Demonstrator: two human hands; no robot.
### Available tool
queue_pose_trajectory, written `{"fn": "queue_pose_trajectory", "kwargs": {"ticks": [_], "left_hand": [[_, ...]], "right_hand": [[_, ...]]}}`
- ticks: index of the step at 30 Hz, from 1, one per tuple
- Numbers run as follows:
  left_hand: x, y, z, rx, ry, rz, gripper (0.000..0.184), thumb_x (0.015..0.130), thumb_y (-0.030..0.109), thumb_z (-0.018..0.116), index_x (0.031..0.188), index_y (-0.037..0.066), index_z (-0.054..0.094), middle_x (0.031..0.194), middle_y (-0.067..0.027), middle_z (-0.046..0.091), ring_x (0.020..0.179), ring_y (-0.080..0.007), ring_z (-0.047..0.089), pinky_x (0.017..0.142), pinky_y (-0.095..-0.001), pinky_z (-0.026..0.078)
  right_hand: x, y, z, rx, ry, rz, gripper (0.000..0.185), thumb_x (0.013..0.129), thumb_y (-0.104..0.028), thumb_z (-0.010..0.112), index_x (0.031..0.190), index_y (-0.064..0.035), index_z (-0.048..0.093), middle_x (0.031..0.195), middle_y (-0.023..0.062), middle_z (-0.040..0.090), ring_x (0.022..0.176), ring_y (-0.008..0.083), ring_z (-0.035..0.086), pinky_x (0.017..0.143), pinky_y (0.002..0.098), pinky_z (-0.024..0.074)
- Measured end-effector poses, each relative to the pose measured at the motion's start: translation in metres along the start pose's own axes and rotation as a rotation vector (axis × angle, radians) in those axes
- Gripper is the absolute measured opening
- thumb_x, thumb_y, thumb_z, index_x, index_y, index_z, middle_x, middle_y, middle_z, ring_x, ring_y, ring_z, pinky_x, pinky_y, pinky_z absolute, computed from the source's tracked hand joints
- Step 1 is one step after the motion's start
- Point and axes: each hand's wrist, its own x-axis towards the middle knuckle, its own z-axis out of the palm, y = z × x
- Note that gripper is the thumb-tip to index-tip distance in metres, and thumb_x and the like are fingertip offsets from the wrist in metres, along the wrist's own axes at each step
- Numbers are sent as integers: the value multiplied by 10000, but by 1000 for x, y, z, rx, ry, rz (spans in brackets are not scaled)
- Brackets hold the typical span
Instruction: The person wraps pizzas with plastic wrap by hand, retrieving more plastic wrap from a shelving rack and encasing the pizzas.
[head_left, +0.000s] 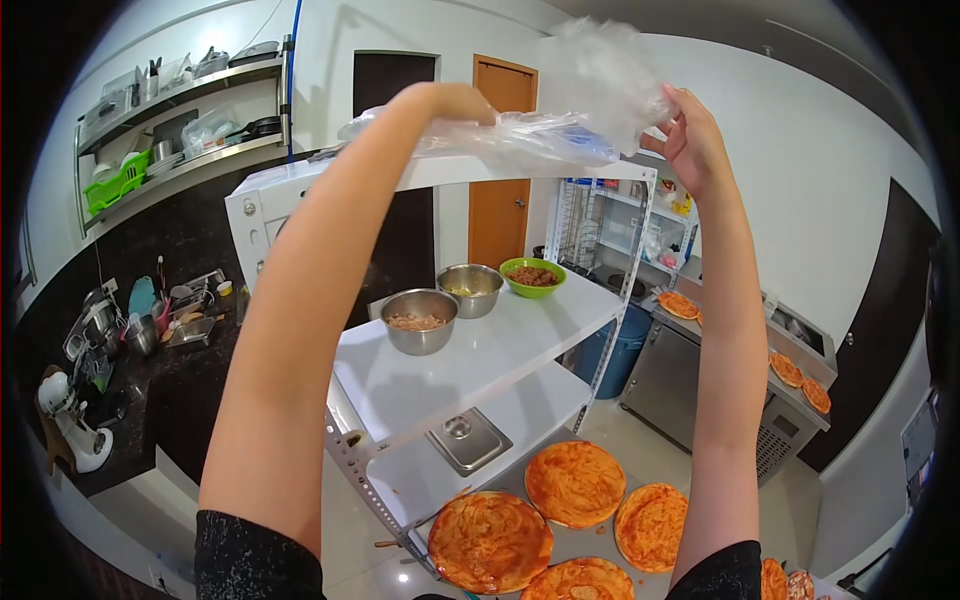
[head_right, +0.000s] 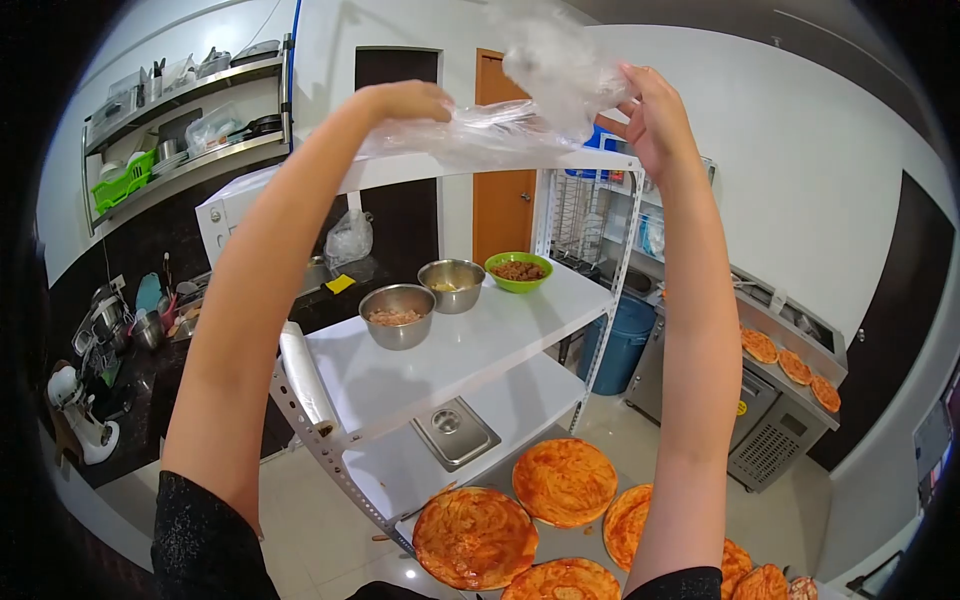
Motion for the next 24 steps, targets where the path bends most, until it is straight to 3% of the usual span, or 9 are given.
{"fn": "queue_pose_trajectory", "kwargs": {"ticks": [5, 7, 9, 12, 14, 15, 19, 22, 24], "left_hand": [[-5, -3, -14, -378, 297, 65, 635, 693, 355, 619, 1283, 150, 508, 1309, -97, 481, 1198, -260, 445, 999, -345, 331], [-19, 19, -22, -252, 684, 298, 598, 734, 405, 615, 1267, 151, 521, 1311, -85, 474, 1197, -251, 445, 1002, -344, 328], [-37, 54, -18, -609, 510, 431, 585, 774, 477, 591, 1244, 133, 532, 1303, -84, 474, 1136, -243, 498, 961, -340, 379], [-50, 88, -5, -722, 313, 349, 546, 781, 470, 614, 1190, 110, 565, 1240, -93, 522, 1032, -227, 566, 896, -313, 430], [-55, 98, 0, -503, 562, 462, 585, 705, 447, 682, 1100, 24, 598, 995, -146, 620, 946, -231, 584, 778, -328, 468], [-58, 101, 1, -479, 842, 534, 490, 718, 404, 690, 985, -1, 621, 813, -117, 626, 754, -201, 618, 687, -309, 474], [-81, 95, 7, -810, 787, 449, 317, 789, 298, 659, 859, -11, 636, 700, -68, 588, 617, -142, 601, 590, -268, 458], [-121, 91, 29, -1077, 652, 468, 240, 858, 239, 612, 932, 11, 627, 840, -24, 584, 794, -103, 583, 713, -237, 470], [-143, 91, 46, -1279, 655, 475, 219, 874, 208, 586, 920, -3, 619, 823, -29, 590, 745, -123, 594, 694, -250, 478]], "right_hand": [[6, 8, 7, 290, 36, 70, 234, 916, -220, 464, 1043, -36, 533, 1059, 97, 595, 1014, 241, 567, 867, 438, 483], [-2, 3, 26, 295, 26, 34, 269, 916, -211, 457, 1088, -14, 520, 1079, 113, 592, 1031, 256, 565, 880, 444, 478], [-8, -1, 44, 302, 14, -4, 307, 917, -201, 450, 1134, 8, 506, 1100, 129, 589, 1047, 270, 563, 892, 450, 472], [-7, -2, 57, 360, 14, 18, 303, 916, -198, 449, 1142, -3, 499, 1161, 165, 549, 1030, 278, 572, 911, 419, 490], [-8, 3, 52, 387, -250, -36, 289, 901, -186, 481, 1101, 21, 507, 1125, 160, 569, 1005, 276, 586, 918, 409, 492], [-13, 2, 54, 386, -247, -33, 289, 901, -186, 481, 1101, 21, 507, 1125, 160, 569, 1005, 276, 586, 918, 409, 492], [-52, -4, 52, 409, 100, -7, 220, 902, -150, 482, 1028, 24, 526, 1047, 150, 593, 994, 255, 589, 883, 385, 508], [-99, -8, 39, 469, 250, 14, 172, 908, -139, 474, 953, 15, 538, 979, 139, 595, 986, 249, 590, 869, 389, 510], [-141, -11, 32, 485, 294, 10, 155, 911, -135, 480, 911, 8, 539, 939, 126, 598, 972, 243, 595, 869, 385, 510]]}}
